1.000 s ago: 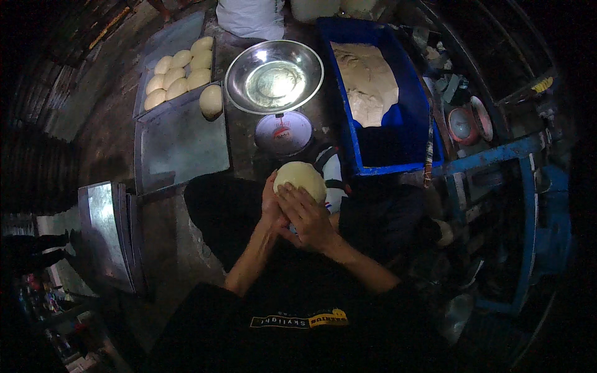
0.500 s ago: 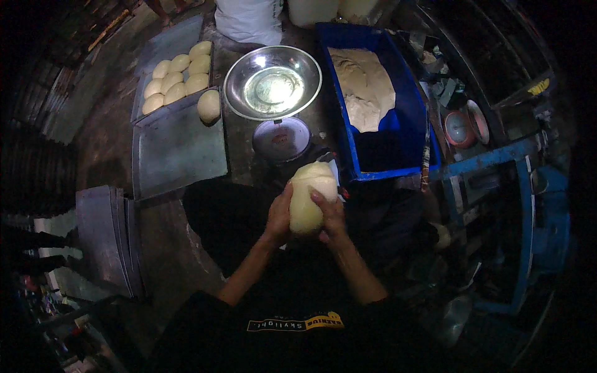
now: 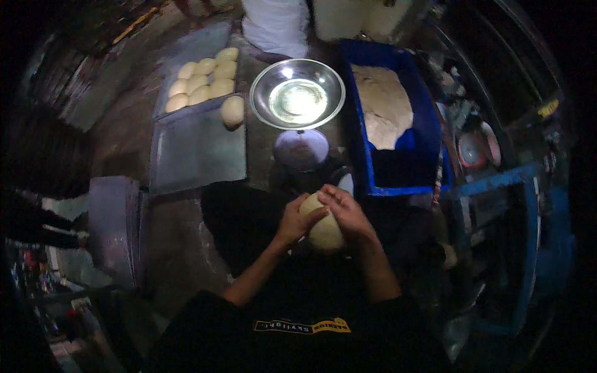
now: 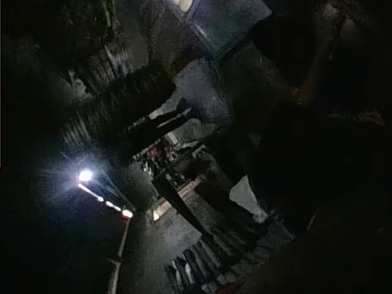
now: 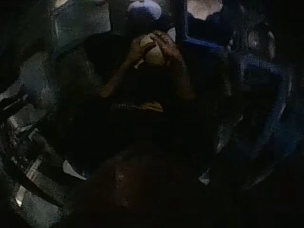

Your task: The person cuts sections of dough from a large container using a knife, weighs them on a scale, and then rounds the dough portions by hand before placing them onto a metal tray.

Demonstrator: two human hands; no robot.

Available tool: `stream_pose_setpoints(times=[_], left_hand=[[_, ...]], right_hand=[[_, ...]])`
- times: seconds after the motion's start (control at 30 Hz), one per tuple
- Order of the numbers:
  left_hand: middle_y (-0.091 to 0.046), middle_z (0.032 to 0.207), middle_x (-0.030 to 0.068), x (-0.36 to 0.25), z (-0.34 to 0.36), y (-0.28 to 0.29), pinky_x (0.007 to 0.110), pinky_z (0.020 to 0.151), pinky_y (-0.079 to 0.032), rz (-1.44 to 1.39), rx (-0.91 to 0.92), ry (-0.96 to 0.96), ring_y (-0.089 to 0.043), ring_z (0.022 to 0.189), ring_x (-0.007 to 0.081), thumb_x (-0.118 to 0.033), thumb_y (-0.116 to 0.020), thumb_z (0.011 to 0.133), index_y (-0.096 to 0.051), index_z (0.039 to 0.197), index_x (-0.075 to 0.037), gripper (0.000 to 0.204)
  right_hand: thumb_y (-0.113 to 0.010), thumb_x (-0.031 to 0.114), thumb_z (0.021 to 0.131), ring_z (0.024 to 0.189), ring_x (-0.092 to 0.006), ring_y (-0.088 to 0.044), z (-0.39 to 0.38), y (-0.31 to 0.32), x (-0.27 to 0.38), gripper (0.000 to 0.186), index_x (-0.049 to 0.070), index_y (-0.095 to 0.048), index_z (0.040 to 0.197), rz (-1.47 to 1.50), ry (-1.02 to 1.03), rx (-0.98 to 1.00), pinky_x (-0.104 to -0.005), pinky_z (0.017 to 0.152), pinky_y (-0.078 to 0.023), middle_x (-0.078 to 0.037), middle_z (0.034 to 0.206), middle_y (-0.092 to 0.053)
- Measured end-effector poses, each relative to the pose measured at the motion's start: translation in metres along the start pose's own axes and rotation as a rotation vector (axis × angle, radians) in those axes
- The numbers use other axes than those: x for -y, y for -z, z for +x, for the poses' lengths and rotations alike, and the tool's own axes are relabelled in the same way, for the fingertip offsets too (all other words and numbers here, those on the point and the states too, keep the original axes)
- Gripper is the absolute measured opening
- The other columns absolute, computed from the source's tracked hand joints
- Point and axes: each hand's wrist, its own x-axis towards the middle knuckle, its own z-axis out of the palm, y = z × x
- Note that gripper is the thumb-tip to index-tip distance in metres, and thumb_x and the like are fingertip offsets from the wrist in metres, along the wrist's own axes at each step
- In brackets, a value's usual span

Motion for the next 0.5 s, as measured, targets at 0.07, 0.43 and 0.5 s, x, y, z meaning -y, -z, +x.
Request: stream_pose_setpoints(times=[0.07, 0.43, 0.5], left_hand=[[-0.068, 0.099, 0.0059, 0.003, 0.003, 0.014, 0.032, 0.081, -0.053, -0.201, -0.030, 0.184, -0.065, 0.090, 0.0138, -0.035, -0.070, 0.092, -0.063, 0.116, -0.002, 0.042], [-0.067, 0.107, 0.0088, -0.033, -0.026, 0.016, 0.033, 0.087, -0.051, -0.129, -0.148, 0.013, -0.064, 0.095, 0.0162, -0.038, -0.057, 0.099, -0.061, 0.125, 0.000, 0.046], [-0.064, 0.114, 0.0089, -0.026, -0.020, 0.023, 0.034, 0.089, -0.050, -0.553, -0.121, 0.157, -0.060, 0.101, 0.0151, -0.038, -0.059, 0.098, -0.053, 0.133, -0.001, 0.051]], right_hand=[[-0.064, 0.024, 0.098, 0.092, -0.0141, -0.062, 0.009, 0.004, 0.001, 0.037, 0.002, -0.049, 0.124, 0.131, 0.013, -0.027, -0.0297, 0.079, -0.052, -0.008, 0.100, -0.065], [-0.058, 0.043, 0.097, 0.124, -0.0266, -0.051, 0.010, -0.028, -0.052, 0.062, 0.004, -0.041, 0.141, 0.309, 0.182, -0.051, -0.0416, 0.104, -0.043, -0.014, 0.135, -0.052], [-0.058, 0.042, 0.097, 0.113, -0.0245, -0.059, 0.004, -0.030, -0.051, 0.056, 0.003, -0.048, 0.137, 0.453, 0.127, -0.091, -0.0393, 0.095, -0.050, -0.013, 0.127, -0.057]])
